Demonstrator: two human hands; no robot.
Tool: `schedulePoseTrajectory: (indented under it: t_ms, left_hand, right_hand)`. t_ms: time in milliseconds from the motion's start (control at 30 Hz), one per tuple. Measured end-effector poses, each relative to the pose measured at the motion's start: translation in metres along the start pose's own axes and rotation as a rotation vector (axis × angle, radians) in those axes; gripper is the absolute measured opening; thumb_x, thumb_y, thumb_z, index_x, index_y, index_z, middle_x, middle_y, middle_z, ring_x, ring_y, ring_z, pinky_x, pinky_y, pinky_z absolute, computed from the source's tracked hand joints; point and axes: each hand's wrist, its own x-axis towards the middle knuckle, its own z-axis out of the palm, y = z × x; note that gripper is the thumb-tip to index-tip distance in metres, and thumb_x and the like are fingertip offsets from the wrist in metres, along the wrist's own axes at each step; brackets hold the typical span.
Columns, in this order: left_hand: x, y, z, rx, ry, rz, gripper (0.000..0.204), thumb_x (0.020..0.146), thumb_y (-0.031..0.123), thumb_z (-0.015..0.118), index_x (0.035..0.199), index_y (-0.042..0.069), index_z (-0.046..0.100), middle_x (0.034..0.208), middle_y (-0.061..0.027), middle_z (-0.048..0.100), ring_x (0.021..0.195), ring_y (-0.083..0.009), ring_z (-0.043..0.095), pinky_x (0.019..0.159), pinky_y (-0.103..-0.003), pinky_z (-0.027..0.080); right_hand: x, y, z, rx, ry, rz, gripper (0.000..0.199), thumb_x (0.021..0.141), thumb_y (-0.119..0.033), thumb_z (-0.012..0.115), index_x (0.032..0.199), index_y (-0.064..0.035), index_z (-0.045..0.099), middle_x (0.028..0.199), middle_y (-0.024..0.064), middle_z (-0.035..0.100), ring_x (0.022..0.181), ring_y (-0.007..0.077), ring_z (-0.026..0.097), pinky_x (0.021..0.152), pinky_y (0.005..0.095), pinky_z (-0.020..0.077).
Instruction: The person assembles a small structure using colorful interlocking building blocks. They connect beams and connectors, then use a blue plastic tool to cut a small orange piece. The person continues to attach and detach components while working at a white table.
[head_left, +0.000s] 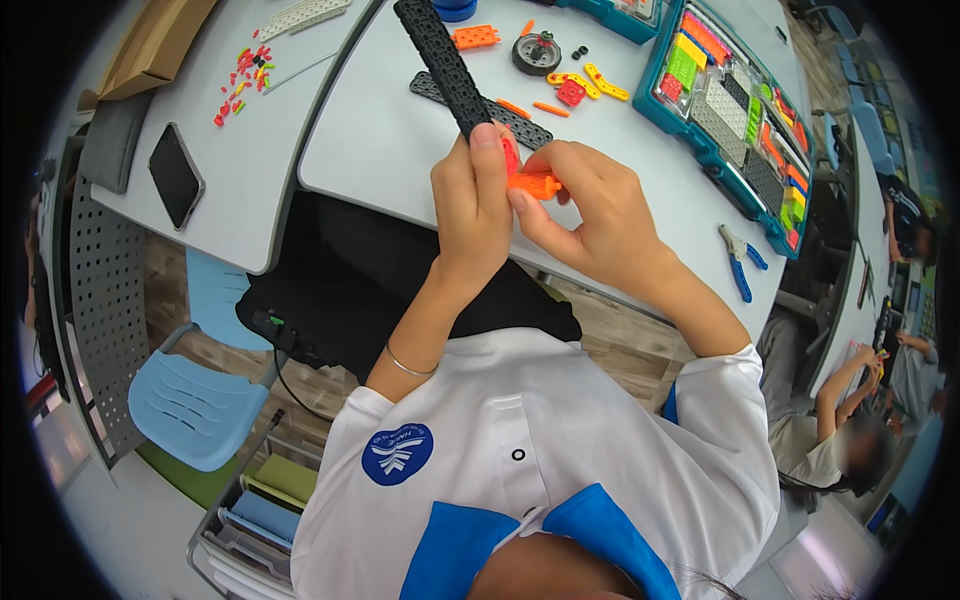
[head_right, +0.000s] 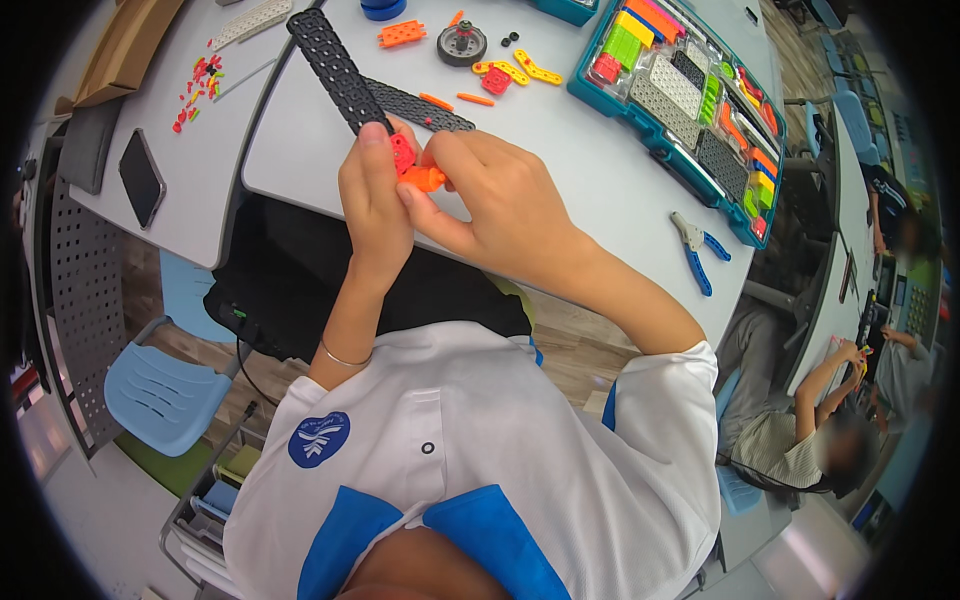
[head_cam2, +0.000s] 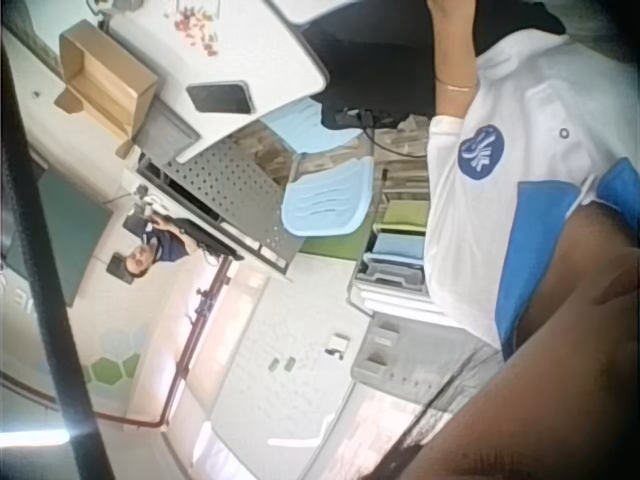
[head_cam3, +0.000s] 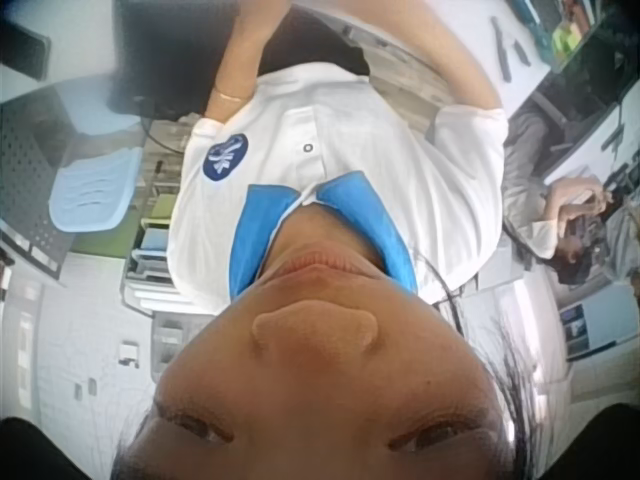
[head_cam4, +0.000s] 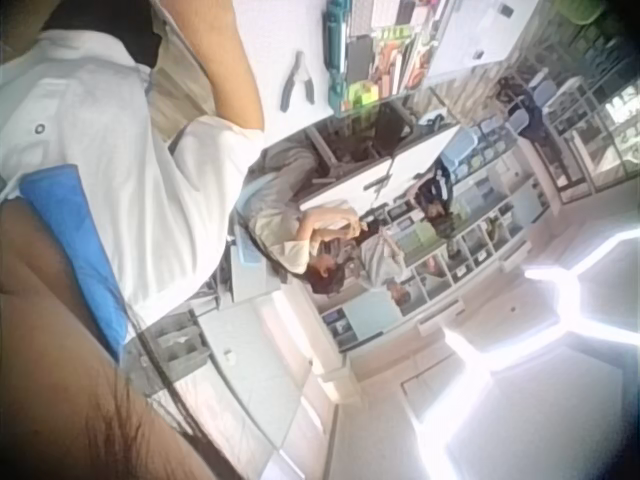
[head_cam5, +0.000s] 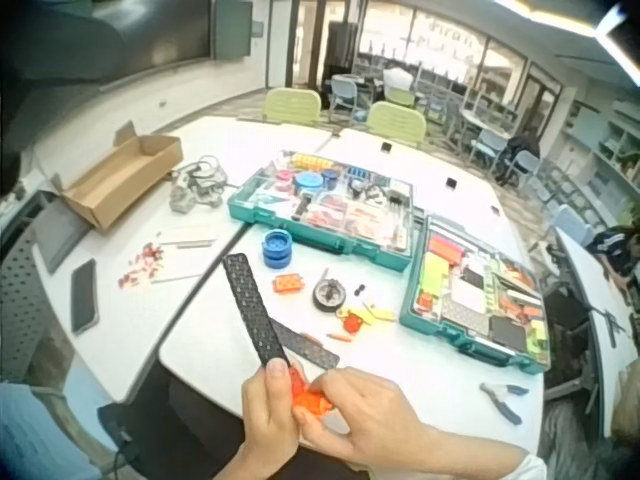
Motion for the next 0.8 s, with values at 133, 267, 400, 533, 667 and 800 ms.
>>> schedulePoseTrajectory:
  t_ms: [133, 267, 400, 533, 667, 800]
  left_hand:
    - [0.003, 0.001, -0.006, 0.042, -0.107, 0.054, 0.045, 0.108, 0.027, 0.033, 0.08, -0.001, 0.052, 0.063, -0.0042, 0.047, 0.057, -0.0116, 0.041, 0.054, -0.029, 0.037]
    - [0.005, -0.003, -0.011, 0.018, -0.153, 0.083, 0.046, 0.108, 0.029, 0.031, 0.081, 0.0, 0.053, 0.061, -0.0029, 0.047, 0.055, -0.0114, 0.04, 0.052, -0.028, 0.036]
    - [0.005, 0.003, -0.025, -0.118, -0.204, -0.125, 0.047, 0.108, 0.035, 0.023, 0.08, 0.006, 0.048, 0.061, -0.0001, 0.045, 0.052, -0.0076, 0.037, 0.049, -0.025, 0.03]
    - [0.011, -0.004, -0.014, -0.122, -0.026, -0.32, 0.049, 0.108, 0.041, 0.025, 0.081, 0.007, 0.046, 0.058, 0.0002, 0.042, 0.047, -0.0058, 0.032, 0.044, -0.023, 0.023]
    - [0.021, 0.003, -0.005, -0.267, -0.026, -0.298, 0.049, 0.108, 0.045, 0.026, 0.085, 0.007, 0.047, 0.061, -0.0013, 0.044, 0.046, -0.0051, 0.03, 0.043, -0.022, 0.023]
    - [0.025, 0.001, -0.016, -0.42, -0.14, -0.376, 0.049, 0.107, 0.048, 0.026, 0.088, 0.008, 0.046, 0.067, -0.0035, 0.047, 0.049, -0.0051, 0.027, 0.044, -0.021, 0.024]
  right_hand:
    - [0.003, -0.006, -0.014, -0.005, -0.223, 0.109, 0.026, 0.088, -0.025, 0.067, 0.086, -0.0008, 0.058, 0.063, 0.0138, 0.06, 0.055, 0.0303, 0.06, 0.051, 0.0378, 0.046]
    - [0.002, -0.006, -0.016, 0.077, -0.319, 0.142, 0.026, 0.094, -0.025, 0.061, 0.089, 0.0005, 0.059, 0.06, 0.0134, 0.057, 0.05, 0.0284, 0.057, 0.05, 0.0372, 0.0442]
    - [0.003, -0.001, -0.026, 0.389, -0.138, 0.307, 0.019, 0.097, -0.018, 0.058, 0.094, 0.0002, 0.061, 0.061, 0.0107, 0.056, 0.05, 0.0225, 0.054, 0.051, 0.0334, 0.0429]
    - [0.01, -0.001, -0.025, 0.217, -0.049, 0.218, 0.013, 0.098, -0.012, 0.059, 0.095, 0.0001, 0.061, 0.067, 0.0108, 0.061, 0.055, 0.0208, 0.057, 0.053, 0.032, 0.0429]
    - [0.014, 0.052, -0.01, -0.04, 0.041, 0.246, 0.02, 0.096, -0.02, 0.064, 0.094, -0.0008, 0.058, 0.073, 0.0134, 0.065, 0.058, 0.0255, 0.06, 0.055, 0.0353, 0.0457]
    - [0.015, 0.073, -0.019, -0.412, 0.078, 0.121, 0.018, 0.091, -0.02, 0.069, 0.092, -0.0039, 0.061, 0.075, 0.0099, 0.063, 0.066, 0.0259, 0.062, 0.059, 0.0367, 0.0478]
